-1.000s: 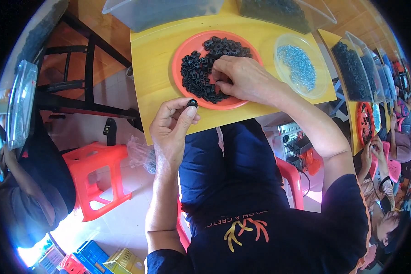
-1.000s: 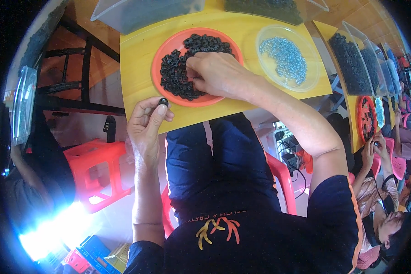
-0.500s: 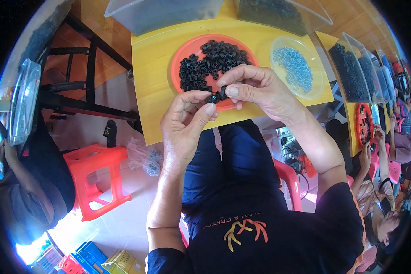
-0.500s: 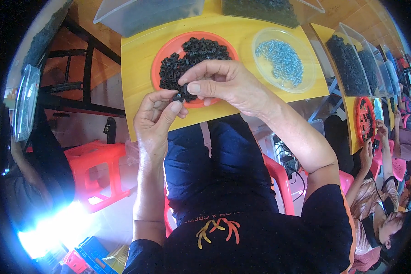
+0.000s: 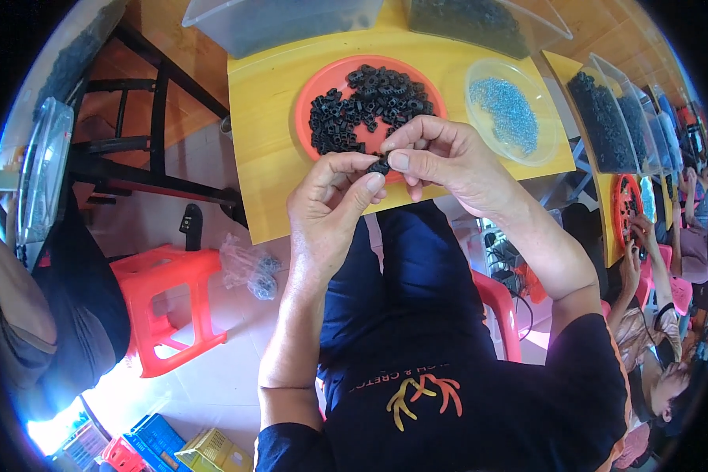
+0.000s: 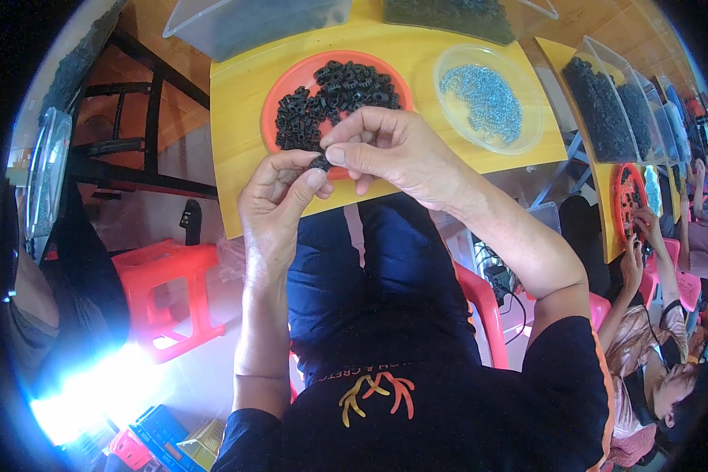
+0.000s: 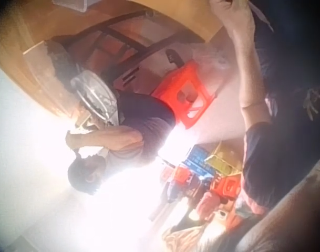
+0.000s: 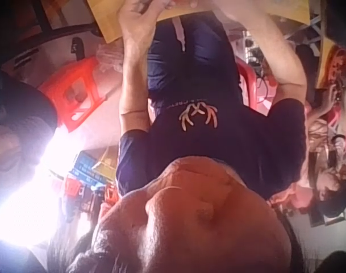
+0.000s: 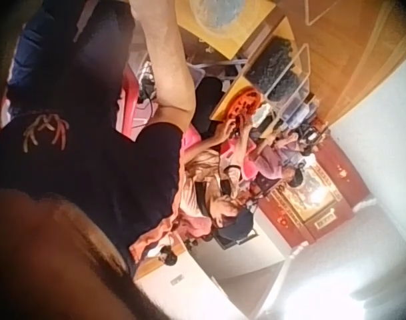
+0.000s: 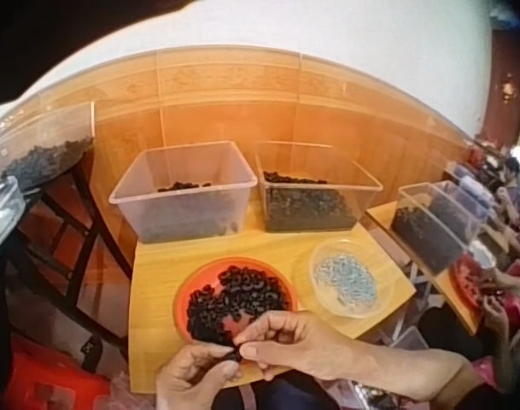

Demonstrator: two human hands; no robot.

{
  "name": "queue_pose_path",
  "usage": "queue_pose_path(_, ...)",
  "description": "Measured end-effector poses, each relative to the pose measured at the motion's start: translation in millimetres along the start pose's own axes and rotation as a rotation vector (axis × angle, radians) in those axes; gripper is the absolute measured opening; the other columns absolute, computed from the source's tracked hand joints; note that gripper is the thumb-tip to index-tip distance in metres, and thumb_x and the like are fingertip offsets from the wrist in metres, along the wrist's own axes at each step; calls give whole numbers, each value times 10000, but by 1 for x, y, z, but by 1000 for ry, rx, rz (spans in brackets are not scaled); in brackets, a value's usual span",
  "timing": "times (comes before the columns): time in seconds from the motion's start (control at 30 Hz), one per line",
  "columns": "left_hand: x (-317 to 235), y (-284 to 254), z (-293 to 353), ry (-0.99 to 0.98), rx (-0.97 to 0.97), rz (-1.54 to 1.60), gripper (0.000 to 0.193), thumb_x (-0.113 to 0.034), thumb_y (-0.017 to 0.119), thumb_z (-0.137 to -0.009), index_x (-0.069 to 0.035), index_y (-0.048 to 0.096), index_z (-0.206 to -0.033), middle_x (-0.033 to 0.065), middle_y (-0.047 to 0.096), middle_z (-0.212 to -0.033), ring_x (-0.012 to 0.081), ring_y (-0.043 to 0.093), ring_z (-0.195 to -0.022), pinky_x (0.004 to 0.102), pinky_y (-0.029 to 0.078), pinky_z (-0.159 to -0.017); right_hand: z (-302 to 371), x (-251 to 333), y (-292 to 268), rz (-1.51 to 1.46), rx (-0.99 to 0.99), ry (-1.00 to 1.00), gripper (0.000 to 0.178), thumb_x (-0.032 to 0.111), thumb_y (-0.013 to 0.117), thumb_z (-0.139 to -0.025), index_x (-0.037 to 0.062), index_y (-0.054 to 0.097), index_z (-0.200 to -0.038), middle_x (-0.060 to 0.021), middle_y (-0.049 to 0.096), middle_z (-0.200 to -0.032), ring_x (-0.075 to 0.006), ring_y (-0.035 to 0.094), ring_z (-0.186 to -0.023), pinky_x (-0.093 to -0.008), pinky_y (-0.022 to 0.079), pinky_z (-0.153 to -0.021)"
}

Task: The person assembles small components by picking black plastic pieces from a plate, selecting beads from a round dish, and fitting them together by hand.

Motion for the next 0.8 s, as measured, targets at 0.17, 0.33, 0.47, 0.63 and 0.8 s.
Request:
queue_pose_path(0.17,5,9,2,-22,99,-3,147,-23,656,-905,-19,626,-1049,11,641,-895,68,604,-806,227,513,-729,6,3,3,511,140,46,209,245,604,-968,43,589,-1018,-8,606,-740,-69,575,-646,-252,453,-552)
queue_pose_path(0.33,12,27,6,-61,235,-23,158,-21,667,-893,0,610,-1039,24,641,-881,70,603,-799,235,504,-723,20,24,21,1093,466,-165,288,300,497,-997,22,564,-961,-125,574,-677,-314,598,-646,-414,436,-588)
queue_pose_path(0.47,16,29,9,-122,281,-66,145,-26,668,-890,7,616,-1021,37,657,-857,78,615,-773,236,511,-700,26,22,26,1112,504,-167,249,250,518,-991,19,575,-918,-113,586,-666,-276,620,-611,-393,460,-569)
queue_pose_path(0.63,18,26,9,-115,251,-96,133,-23,670,-885,12,625,-1004,41,663,-837,87,626,-751,241,521,-680,30,14,14,827,168,99,198,140,577,-939,-5,598,-806,-165,592,-656,-367,606,-621,-421,458,-557)
queue_pose_path(0.8,12,23,6,-16,207,-151,136,-14,678,-878,15,629,-1002,43,658,-860,88,629,-775,247,522,-696,33,20,19,1040,139,-51,184,148,591,-936,-4,621,-837,-132,624,-676,-276,636,-610,-369,487,-570)
Point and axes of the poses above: each hand's wrist, its own z-axis away from the middle knuckle, its own y-axis out of the palm, x = y × z, the point moved 10 cm from there along -z, towards the middle knuckle
